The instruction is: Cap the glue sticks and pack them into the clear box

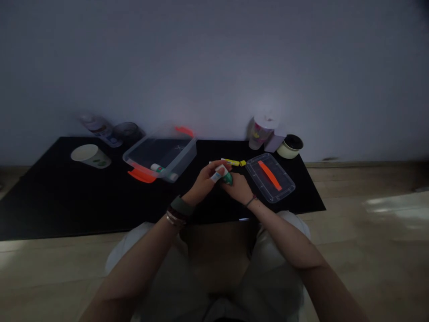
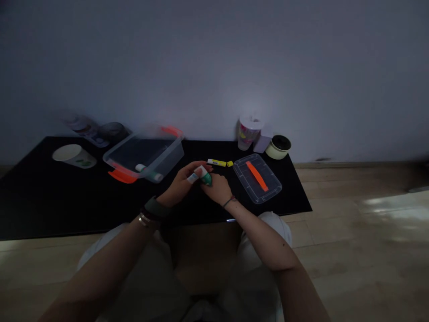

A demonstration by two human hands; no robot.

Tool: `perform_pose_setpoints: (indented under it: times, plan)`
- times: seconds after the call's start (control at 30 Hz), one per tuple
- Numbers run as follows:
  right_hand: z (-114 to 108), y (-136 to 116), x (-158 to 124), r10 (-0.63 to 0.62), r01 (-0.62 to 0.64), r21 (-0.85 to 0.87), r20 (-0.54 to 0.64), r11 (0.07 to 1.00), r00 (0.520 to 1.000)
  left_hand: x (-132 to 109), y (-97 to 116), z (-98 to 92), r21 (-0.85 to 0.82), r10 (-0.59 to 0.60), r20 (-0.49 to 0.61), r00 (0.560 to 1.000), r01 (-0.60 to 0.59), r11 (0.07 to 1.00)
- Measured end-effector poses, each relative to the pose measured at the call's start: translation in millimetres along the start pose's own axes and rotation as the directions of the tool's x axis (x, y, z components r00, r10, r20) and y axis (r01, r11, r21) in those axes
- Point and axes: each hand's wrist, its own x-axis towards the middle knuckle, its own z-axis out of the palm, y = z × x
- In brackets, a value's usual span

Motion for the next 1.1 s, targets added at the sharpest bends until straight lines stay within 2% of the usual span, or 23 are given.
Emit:
perform_pose_setpoints:
  times: [0.03,0.1,0.2,0.27,0.33,0.4,0.43,0.47,0.5,0.53,0.6,0.63,0.7,0.73,0.8,0.93,1.03,1.1]
  plan:
    - [-0.1,-0.2,-0.2,-0.014,0.013,-0.044,-0.009,0.999,1.000,-0.6,1.0,0.3,0.027,0.001,-0.002,1.000,-0.001,1.000]
    - [1.1,0.1,-0.8,-0.005,0.006,-0.010,0.036,1.000,0.999,-1.6,3.5,-0.9,0.060,0.000,0.008,1.000,-0.001,0.998]
    - [3.7,1.5,-2.9,0.030,-0.095,0.275,0.229,0.957,0.973,-1.6,5.4,-6.7,0.064,-0.012,0.047,0.999,0.009,0.998]
    - [3.2,1.2,-5.6,-0.010,-0.228,0.516,0.417,0.826,0.909,-0.9,5.3,-11.3,0.024,-0.028,0.100,0.995,0.026,0.999]
    - [0.7,-0.5,-8.7,-0.135,-0.374,0.666,0.582,0.645,0.802,-0.5,5.3,-14.5,-0.056,-0.043,0.169,0.985,0.053,0.997]
    - [-1.8,-2.5,-10.7,-0.253,-0.471,0.707,0.660,0.527,0.707,-0.2,5.6,-15.2,-0.145,-0.048,0.219,0.975,0.082,0.986]
    - [-2.2,-3.1,-10.8,-0.273,-0.486,0.713,0.667,0.506,0.694,-0.1,5.8,-14.7,-0.178,-0.053,0.226,0.973,0.094,0.980]
    - [-2.0,-3.3,-10.3,-0.259,-0.477,0.718,0.654,0.507,0.711,0.2,5.7,-13.7,-0.197,-0.058,0.220,0.974,0.103,0.975]
    - [-1.2,-3.0,-9.1,-0.214,-0.445,0.720,0.623,0.532,0.753,0.6,5.5,-12.4,-0.201,-0.065,0.204,0.977,0.107,0.974]
    - [0.1,-2.2,-7.5,-0.148,-0.393,0.712,0.568,0.582,0.810,1.0,4.9,-11.0,-0.191,-0.070,0.179,0.981,0.105,0.976]
    - [2.6,0.3,-3.8,-0.007,-0.261,0.621,0.395,0.739,0.919,2.0,3.4,-8.6,-0.139,-0.065,0.116,0.991,0.080,0.987]
    - [3.2,1.6,-2.2,0.037,-0.199,0.538,0.297,0.819,0.954,2.4,2.8,-7.9,-0.102,-0.059,0.092,0.994,0.068,0.992]
    - [2.9,3.4,-0.5,0.057,-0.112,0.373,0.155,0.921,0.986,2.4,2.8,-7.8,-0.032,-0.050,0.073,0.996,0.053,0.998]
    - [1.9,3.9,-0.5,0.048,-0.090,0.328,0.136,0.940,0.990,2.1,3.6,-8.5,-0.004,-0.052,0.078,0.996,0.053,0.999]
    - [-0.7,3.9,-2.0,0.024,-0.096,0.346,0.206,0.933,0.978,1.1,6.1,-10.9,0.035,-0.060,0.104,0.993,0.057,0.998]
    - [-3.7,2.7,-6.9,-0.097,-0.204,0.581,0.444,0.788,0.891,-0.6,11.2,-15.9,0.034,-0.047,0.151,0.987,0.042,0.999]
    - [-2.6,1.7,-6.5,-0.230,-0.204,0.710,0.464,0.674,0.855,-0.8,14.0,-17.5,0.029,-0.039,0.148,0.988,0.035,0.999]
    - [-1.7,1.1,-2.5,-0.240,-0.215,0.771,0.429,0.599,0.871,-0.3,18.0,-20.1,0.043,-0.021,0.095,0.995,0.017,0.999]
